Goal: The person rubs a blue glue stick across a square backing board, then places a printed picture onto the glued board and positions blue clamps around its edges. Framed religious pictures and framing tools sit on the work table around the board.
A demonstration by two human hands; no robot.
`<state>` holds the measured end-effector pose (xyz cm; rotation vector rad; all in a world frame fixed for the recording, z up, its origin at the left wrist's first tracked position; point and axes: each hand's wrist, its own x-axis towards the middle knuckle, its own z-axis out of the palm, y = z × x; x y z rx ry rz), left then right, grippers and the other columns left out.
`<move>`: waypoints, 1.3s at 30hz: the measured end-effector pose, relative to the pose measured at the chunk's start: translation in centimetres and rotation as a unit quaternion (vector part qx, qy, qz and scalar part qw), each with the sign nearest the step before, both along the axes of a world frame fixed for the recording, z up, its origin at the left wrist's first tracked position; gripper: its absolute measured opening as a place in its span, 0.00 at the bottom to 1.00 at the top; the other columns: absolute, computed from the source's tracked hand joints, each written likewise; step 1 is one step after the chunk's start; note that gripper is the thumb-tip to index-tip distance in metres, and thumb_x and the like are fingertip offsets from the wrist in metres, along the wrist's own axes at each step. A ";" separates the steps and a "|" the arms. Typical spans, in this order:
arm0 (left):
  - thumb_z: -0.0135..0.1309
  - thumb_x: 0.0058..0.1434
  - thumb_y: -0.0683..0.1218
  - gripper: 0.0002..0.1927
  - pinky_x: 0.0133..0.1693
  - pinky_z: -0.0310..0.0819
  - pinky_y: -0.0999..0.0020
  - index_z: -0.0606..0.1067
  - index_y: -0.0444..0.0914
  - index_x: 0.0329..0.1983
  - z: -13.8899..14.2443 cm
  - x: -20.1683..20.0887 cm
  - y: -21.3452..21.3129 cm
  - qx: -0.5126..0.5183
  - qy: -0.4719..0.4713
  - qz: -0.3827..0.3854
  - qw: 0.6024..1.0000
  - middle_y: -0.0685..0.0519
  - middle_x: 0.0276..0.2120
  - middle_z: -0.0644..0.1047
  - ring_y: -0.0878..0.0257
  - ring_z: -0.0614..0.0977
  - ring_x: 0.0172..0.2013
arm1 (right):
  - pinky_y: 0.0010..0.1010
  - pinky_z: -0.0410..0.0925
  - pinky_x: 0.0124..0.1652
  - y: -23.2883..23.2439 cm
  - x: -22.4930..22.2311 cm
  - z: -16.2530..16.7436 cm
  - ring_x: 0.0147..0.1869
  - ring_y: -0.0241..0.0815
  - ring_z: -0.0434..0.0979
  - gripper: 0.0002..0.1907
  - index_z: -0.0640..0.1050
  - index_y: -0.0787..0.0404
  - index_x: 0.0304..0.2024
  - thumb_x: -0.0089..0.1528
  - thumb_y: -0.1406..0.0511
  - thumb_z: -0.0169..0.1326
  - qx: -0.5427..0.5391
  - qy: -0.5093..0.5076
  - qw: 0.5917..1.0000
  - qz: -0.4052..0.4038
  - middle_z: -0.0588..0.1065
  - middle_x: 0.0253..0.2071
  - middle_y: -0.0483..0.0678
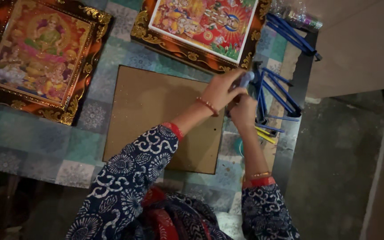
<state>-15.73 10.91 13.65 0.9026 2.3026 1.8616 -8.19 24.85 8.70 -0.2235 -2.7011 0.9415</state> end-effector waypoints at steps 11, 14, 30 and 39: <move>0.65 0.55 0.43 0.25 0.45 0.80 0.60 0.71 0.36 0.55 -1.6 -0.7 0.2 0.025 -0.003 -0.035 0.999 0.44 0.44 0.82 0.50 0.86 0.43 | 0.42 0.75 0.40 0.9 0.3 -3.0 0.40 0.60 0.84 0.06 0.79 0.71 0.38 0.60 0.71 0.59 0.003 -0.007 1.000 0.027 0.80 0.35 0.63; 0.65 0.57 0.43 0.22 0.44 0.80 0.60 0.72 0.38 0.53 -1.3 -0.4 -0.1 -0.001 0.000 -0.036 0.999 0.45 0.43 0.82 0.50 0.86 0.43 | 0.42 0.75 0.40 0.9 0.5 -3.1 0.40 0.61 0.83 0.07 0.78 0.72 0.38 0.60 0.71 0.59 -0.003 0.002 1.000 0.023 0.80 0.34 0.63; 0.65 0.57 0.42 0.23 0.45 0.80 0.61 0.72 0.37 0.55 -1.8 -0.5 0.2 0.020 -0.001 -0.030 0.999 0.45 0.45 0.82 0.50 0.86 0.44 | 0.42 0.75 0.40 1.2 -0.1 -3.1 0.41 0.61 0.83 0.07 0.79 0.73 0.36 0.59 0.71 0.59 0.012 0.001 0.999 0.032 0.80 0.35 0.64; 0.65 0.57 0.42 0.25 0.46 0.81 0.62 0.72 0.36 0.57 -1.9 -0.5 0.1 0.010 -0.013 -0.034 0.999 0.45 0.48 0.82 0.51 0.86 0.45 | 0.41 0.76 0.40 0.9 0.0 -2.6 0.40 0.60 0.84 0.07 0.79 0.73 0.38 0.59 0.72 0.59 0.002 0.014 0.999 0.048 0.80 0.35 0.64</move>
